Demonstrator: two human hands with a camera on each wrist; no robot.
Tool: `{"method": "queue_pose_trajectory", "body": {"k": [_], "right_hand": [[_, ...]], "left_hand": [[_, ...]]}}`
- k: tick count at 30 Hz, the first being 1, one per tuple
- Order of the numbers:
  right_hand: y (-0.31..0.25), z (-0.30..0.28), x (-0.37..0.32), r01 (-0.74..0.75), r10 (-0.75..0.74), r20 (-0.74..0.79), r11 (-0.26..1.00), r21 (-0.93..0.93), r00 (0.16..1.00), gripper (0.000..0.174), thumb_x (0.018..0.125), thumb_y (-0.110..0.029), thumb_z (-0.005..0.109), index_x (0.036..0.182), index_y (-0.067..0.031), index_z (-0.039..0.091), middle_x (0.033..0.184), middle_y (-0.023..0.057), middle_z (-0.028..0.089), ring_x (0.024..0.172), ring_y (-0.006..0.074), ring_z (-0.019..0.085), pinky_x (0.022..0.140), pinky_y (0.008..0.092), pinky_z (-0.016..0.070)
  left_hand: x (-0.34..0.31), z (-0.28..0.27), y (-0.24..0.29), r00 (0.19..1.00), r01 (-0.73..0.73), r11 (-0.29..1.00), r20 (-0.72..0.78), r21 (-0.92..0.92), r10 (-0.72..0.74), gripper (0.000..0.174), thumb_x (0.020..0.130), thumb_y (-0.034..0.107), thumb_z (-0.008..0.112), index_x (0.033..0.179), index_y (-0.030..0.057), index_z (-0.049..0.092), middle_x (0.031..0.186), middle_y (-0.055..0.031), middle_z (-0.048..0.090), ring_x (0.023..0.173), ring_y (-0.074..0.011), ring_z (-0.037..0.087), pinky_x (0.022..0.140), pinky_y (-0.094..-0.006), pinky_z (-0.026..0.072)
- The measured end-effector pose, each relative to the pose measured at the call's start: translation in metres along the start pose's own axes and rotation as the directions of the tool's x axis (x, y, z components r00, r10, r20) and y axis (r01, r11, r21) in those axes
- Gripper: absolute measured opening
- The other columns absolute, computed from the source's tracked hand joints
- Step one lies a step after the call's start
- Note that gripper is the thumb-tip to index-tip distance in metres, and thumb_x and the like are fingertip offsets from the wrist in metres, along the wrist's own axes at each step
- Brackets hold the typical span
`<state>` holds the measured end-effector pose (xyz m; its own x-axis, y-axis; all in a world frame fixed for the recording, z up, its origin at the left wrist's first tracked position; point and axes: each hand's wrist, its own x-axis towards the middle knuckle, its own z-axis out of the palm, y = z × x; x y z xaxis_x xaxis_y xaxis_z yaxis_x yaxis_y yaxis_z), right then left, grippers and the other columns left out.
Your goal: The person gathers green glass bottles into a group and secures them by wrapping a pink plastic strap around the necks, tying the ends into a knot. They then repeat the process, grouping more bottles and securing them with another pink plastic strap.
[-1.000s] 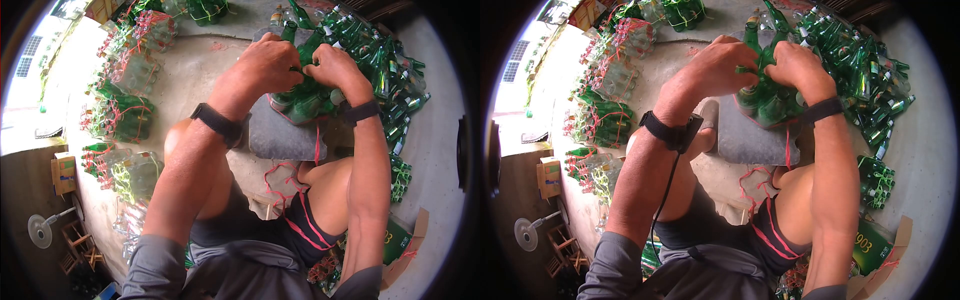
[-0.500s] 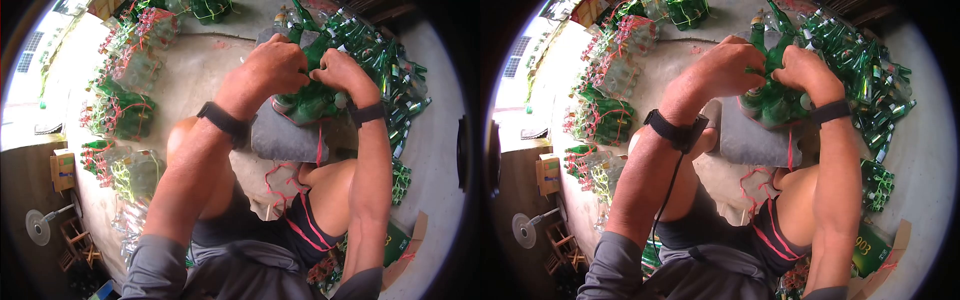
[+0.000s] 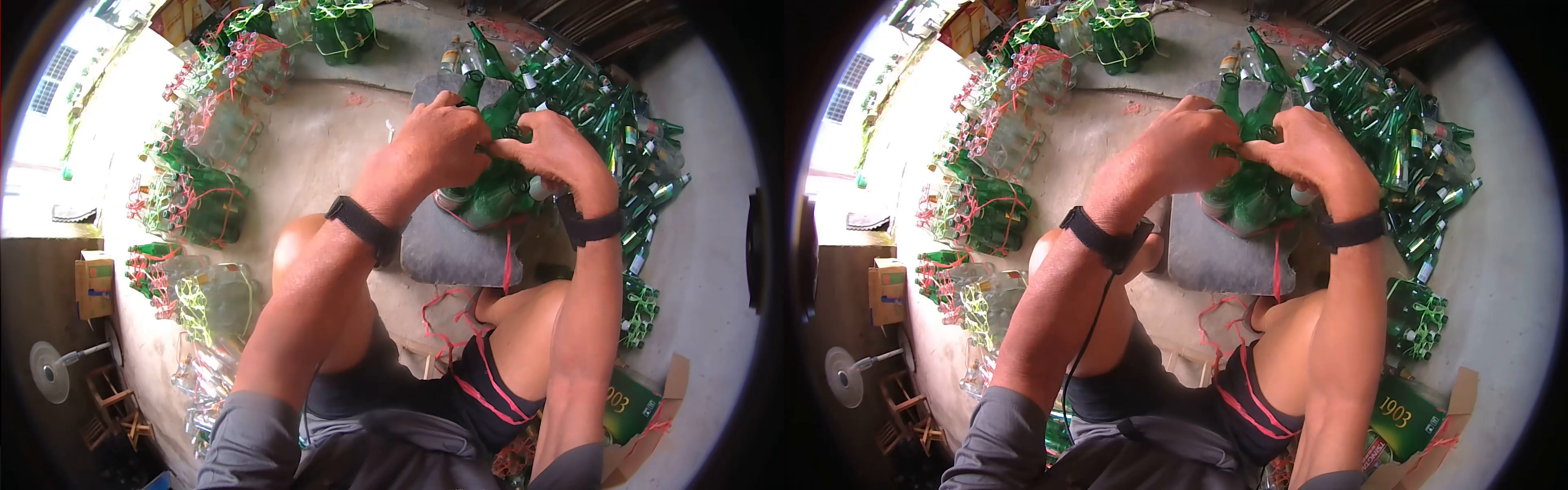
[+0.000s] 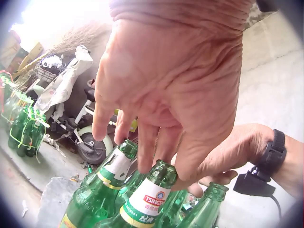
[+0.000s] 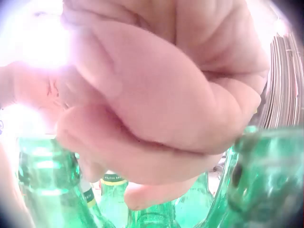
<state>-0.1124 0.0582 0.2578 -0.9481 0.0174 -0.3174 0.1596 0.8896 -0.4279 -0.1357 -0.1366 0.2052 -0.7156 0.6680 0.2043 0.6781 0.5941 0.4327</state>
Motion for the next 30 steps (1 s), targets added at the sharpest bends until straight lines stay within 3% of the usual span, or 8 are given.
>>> {"method": "queue_pose_trajectory", "body": {"k": [5,7,9,11,12,14,20,30], "right_hand": [[0.014,-0.017,0.004,-0.088,0.082,0.037,0.975,0.204,0.996,0.047,0.091,-0.038,0.073,0.070,0.0012,0.060,0.056,0.0068,0.057,0.043,0.0155,0.057,0.039,0.0325,0.0430],[0.031,-0.014,0.021,0.045,-0.008,-0.161,0.972,0.231,0.987,0.037,0.098,-0.033,0.066,0.080,-0.0006,0.065,0.058,0.0028,0.060,0.039,0.0107,0.052,0.037,0.0290,0.0394],[0.042,-0.008,0.041,0.122,-0.075,-0.287,0.981,0.151,0.955,0.030,0.095,-0.029,0.068,0.090,0.0006,0.068,0.061,0.0040,0.061,0.047,0.0129,0.058,0.046,0.0311,0.0464],[0.046,-0.004,0.056,0.273,-0.282,-0.532,0.957,-0.097,0.799,0.031,0.090,-0.025,0.071,0.108,-0.0001,0.070,0.073,0.0094,0.066,0.066,0.0201,0.066,0.063,0.0369,0.0531],[0.043,-0.005,0.059,0.271,-0.280,-0.533,0.958,-0.097,0.799,0.031,0.090,-0.025,0.071,0.108,-0.0001,0.070,0.073,0.0094,0.066,0.066,0.0201,0.066,0.063,0.0369,0.0531],[0.037,-0.004,0.065,0.185,-0.241,-0.444,0.969,-0.165,0.863,0.037,0.086,-0.026,0.072,0.117,-0.0053,0.068,0.110,0.0214,0.072,0.112,0.0394,0.066,0.094,0.0490,0.0517],[0.029,0.002,0.073,0.087,-0.169,-0.353,0.968,-0.237,0.920,0.038,0.085,-0.029,0.073,0.114,-0.0057,0.068,0.115,0.0200,0.071,0.113,0.0413,0.065,0.095,0.0512,0.0518],[0.041,0.003,0.092,0.160,-0.224,-0.278,0.959,-0.236,0.934,0.042,0.083,-0.031,0.077,0.115,-0.0050,0.069,0.122,0.0212,0.069,0.118,0.0408,0.063,0.097,0.0497,0.0523]], "left_hand": [[0.000,-0.006,0.004,0.999,0.029,0.999,0.036,0.028,-0.030,0.026,0.079,0.023,0.074,0.103,0.0117,0.078,0.109,-0.0067,0.073,0.120,-0.0328,0.057,0.103,-0.0428,0.0486],[0.001,-0.005,0.003,0.999,0.012,1.000,0.029,0.023,-0.013,0.025,0.079,0.023,0.075,0.100,0.0110,0.078,0.108,-0.0069,0.073,0.119,-0.0328,0.057,0.101,-0.0435,0.0493],[0.003,-0.006,0.003,1.000,0.005,1.000,0.018,0.020,-0.005,0.024,0.079,0.023,0.075,0.100,0.0103,0.078,0.107,-0.0086,0.073,0.116,-0.0338,0.059,0.099,-0.0444,0.0500],[0.007,-0.005,0.003,1.000,-0.006,1.000,0.010,0.019,0.006,0.024,0.079,0.022,0.075,0.099,0.0096,0.077,0.106,-0.0103,0.073,0.112,-0.0348,0.061,0.097,-0.0453,0.0506],[0.010,-0.004,0.003,1.000,0.006,0.999,-0.007,0.035,-0.005,0.026,0.079,0.021,0.074,0.103,0.0093,0.076,0.105,-0.0121,0.072,0.109,-0.0361,0.063,0.094,-0.0467,0.0514],[0.015,0.000,0.003,1.000,0.017,0.999,-0.023,0.049,-0.016,0.028,0.080,0.020,0.073,0.106,0.0090,0.075,0.104,-0.0140,0.072,0.106,-0.0373,0.064,0.092,-0.0482,0.0522],[0.033,0.018,0.007,0.991,0.012,0.999,-0.136,0.046,-0.005,0.034,0.082,0.020,0.070,0.114,0.0086,0.069,0.100,-0.0167,0.073,0.103,-0.0359,0.068,0.086,-0.0489,0.0538],[0.048,0.039,0.010,0.996,0.061,0.987,-0.073,0.147,-0.051,0.023,0.082,0.025,0.073,0.099,0.0098,0.071,0.084,-0.0152,0.073,0.088,-0.0373,0.070,0.079,-0.0508,0.0534]]}}
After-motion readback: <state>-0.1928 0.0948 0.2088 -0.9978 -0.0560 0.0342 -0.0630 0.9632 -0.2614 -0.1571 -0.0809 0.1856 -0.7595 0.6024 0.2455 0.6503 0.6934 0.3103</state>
